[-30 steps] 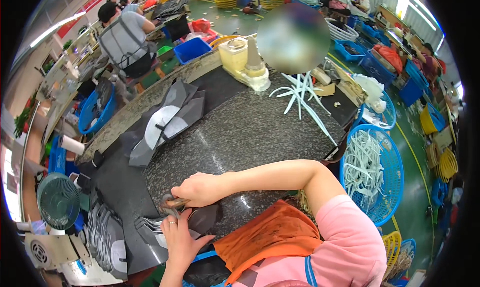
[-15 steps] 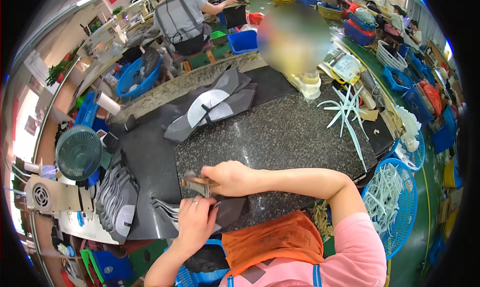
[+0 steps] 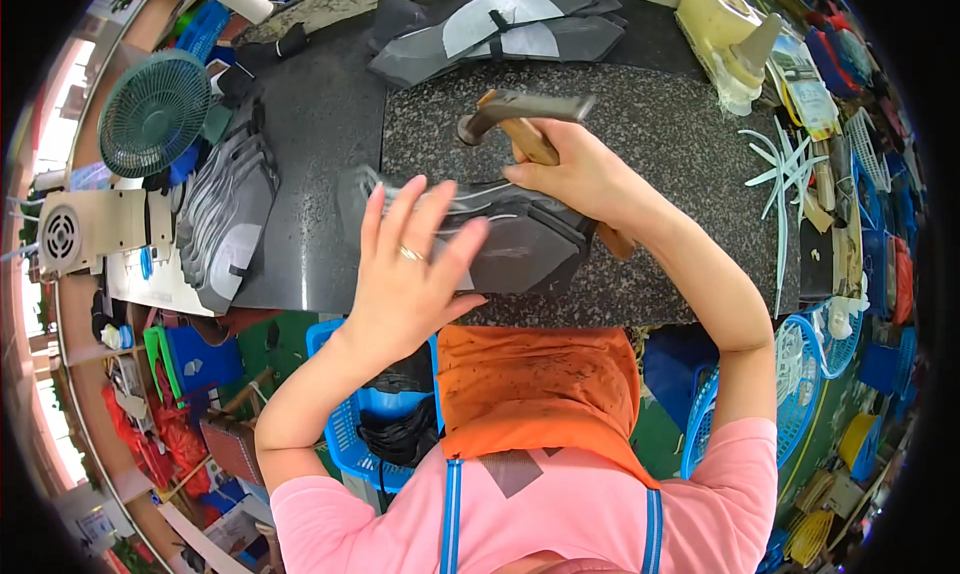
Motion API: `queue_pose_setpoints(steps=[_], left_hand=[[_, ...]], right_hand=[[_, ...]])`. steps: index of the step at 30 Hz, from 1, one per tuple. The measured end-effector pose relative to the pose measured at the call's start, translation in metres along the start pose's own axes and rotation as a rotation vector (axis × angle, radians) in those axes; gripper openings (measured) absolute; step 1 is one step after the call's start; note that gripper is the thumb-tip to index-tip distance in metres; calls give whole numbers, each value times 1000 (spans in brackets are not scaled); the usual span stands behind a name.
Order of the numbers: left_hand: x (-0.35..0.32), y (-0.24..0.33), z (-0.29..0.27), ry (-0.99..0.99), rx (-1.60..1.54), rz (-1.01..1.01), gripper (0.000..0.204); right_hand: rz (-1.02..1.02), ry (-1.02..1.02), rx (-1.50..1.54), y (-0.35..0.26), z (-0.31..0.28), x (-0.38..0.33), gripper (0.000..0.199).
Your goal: The person uses a hammer to flatten or bond shoe upper components on a workspace. The person picks up pieces of black material and applies pressure or strikes them with the hammer while holding them in place by hand.
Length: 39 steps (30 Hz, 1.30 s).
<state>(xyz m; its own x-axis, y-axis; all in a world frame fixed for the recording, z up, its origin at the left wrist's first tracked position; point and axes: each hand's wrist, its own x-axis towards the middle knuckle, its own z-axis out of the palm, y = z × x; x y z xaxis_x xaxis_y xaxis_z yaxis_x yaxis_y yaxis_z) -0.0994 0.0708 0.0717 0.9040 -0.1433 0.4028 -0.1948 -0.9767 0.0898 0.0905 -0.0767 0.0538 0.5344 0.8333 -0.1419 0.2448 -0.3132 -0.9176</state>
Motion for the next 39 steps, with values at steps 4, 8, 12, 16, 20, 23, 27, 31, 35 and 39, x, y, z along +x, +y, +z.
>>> queue_pose_setpoints(steps=[4, 8, 12, 16, 20, 23, 27, 31, 35, 39], left_hand=[[-14, 6, 15, 6, -69, 135, 65], [-8, -6, 3, 77, -526, -133, 38], [-49, -49, -11, 351, -1298, -542, 27], [-61, -142, -61, 1150, -1422, -897, 35], [-96, -192, -135, 1415, -547, -670, 33], [-59, -172, -147, 1302, -141, -667, 27], [-3, -134, -40, 236, -17, -636, 51], [29, 8, 25, -296, -99, 243, 99], [34, 6, 42, -155, -171, 326, 79], [38, 30, 17, -94, -223, 202, 68]], right_hand=[[-51, 135, 112, 3, 18, -9, 29], [0, 69, 7, 0, 10, -17, 28], [-169, 88, -10, 11, 11, -15, 25], [-91, 95, -67, 40, -12, -16, 21], [6, 99, -83, 48, -23, -16, 22], [132, 12, -37, 39, -36, -22, 21], [161, 83, 31, 42, -32, -42, 29], [143, 87, 171, 47, -24, -45, 42], [112, 79, 128, 37, -22, -55, 33], [48, 141, 251, 28, -11, -61, 27]])
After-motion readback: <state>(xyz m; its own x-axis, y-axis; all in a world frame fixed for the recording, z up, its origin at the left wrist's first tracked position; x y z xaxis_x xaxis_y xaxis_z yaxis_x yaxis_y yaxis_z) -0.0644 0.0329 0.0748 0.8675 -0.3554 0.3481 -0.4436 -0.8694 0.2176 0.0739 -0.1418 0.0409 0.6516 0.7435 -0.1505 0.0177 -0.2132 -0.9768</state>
